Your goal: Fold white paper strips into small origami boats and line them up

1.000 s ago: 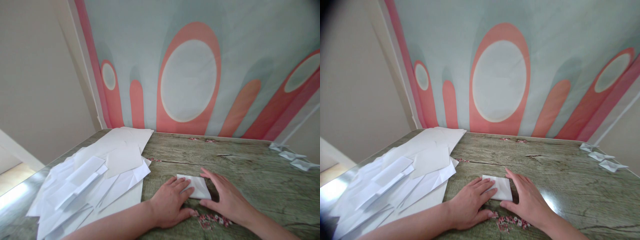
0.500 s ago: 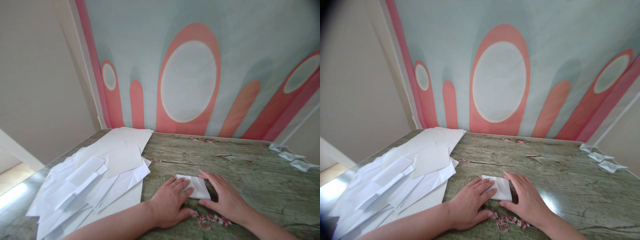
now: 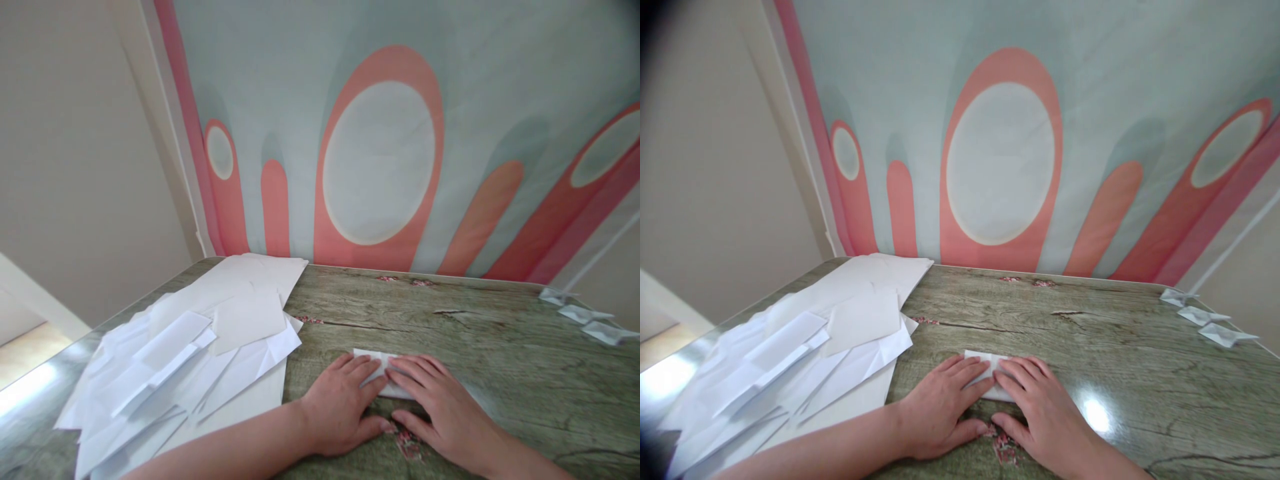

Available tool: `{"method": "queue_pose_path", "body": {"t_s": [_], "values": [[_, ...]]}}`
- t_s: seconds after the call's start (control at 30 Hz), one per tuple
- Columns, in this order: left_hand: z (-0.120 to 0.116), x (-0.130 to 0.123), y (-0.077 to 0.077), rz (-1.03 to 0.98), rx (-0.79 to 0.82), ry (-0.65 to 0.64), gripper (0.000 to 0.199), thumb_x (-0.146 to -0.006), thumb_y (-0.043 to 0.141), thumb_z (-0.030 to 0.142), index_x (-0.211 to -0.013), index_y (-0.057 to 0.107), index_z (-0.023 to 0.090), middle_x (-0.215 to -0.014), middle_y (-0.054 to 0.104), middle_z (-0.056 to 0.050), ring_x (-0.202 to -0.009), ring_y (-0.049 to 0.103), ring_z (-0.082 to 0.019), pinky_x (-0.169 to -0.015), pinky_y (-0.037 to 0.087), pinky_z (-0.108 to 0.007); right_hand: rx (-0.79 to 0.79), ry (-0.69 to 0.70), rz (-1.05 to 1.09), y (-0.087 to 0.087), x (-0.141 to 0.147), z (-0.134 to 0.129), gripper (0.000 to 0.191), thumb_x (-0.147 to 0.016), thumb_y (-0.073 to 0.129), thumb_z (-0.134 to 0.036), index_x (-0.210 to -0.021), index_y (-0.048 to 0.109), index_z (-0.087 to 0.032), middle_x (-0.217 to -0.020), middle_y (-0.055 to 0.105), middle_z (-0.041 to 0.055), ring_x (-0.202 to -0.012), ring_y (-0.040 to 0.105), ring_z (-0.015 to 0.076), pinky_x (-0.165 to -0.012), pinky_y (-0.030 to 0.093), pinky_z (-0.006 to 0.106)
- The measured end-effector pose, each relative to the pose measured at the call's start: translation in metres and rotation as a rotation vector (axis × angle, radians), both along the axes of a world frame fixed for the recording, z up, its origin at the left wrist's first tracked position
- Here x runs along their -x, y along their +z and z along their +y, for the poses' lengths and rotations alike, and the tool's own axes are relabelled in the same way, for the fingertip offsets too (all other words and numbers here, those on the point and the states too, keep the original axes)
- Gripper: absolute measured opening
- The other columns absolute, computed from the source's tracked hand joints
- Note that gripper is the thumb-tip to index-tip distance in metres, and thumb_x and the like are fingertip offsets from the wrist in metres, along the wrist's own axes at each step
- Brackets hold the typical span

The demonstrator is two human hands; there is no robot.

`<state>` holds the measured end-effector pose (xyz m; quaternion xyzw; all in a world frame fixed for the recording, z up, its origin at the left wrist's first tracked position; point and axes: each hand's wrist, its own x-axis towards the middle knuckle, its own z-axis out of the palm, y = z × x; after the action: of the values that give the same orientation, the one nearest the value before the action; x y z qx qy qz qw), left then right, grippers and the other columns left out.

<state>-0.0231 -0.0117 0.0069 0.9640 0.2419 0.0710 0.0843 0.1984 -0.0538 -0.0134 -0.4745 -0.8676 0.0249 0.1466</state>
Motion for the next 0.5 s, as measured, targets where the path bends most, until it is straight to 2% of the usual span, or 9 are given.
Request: {"method": "queue_pose_path", "body": {"t_s": [0.3,0.5], "values": [[-0.0026,-0.0017,0.0049,0.013,-0.041,0.029,0.058,-0.087,0.033,0.059,-0.13,0.039,0.021,-0.131,0.043,-0.008,-0.12,0.039,-0.026,-0.105,0.025,-0.043,0.078,-0.04,-0.007,0.0061,0.0076,0.0002,0.046,-0.082,0.055,-0.042,-0.124,0.048,-0.026,-0.123,0.051,0.0051,-0.11,0.043,0.0246,-0.095,0.034,0.044],[-0.0055,-0.0036,0.0044,0.035,-0.069,0.048,0.055,-0.086,0.036,0.059,-0.124,0.044,0.02,-0.12,0.05,-0.009,-0.113,0.045,-0.024,-0.103,0.028,-0.042,0.087,-0.05,-0.011,0.0096,0.01,-0.0016,0.047,-0.081,0.056,-0.041,-0.124,0.048,-0.025,-0.121,0.052,0.0056,-0.109,0.043,0.0249,-0.094,0.034,0.044]]}}
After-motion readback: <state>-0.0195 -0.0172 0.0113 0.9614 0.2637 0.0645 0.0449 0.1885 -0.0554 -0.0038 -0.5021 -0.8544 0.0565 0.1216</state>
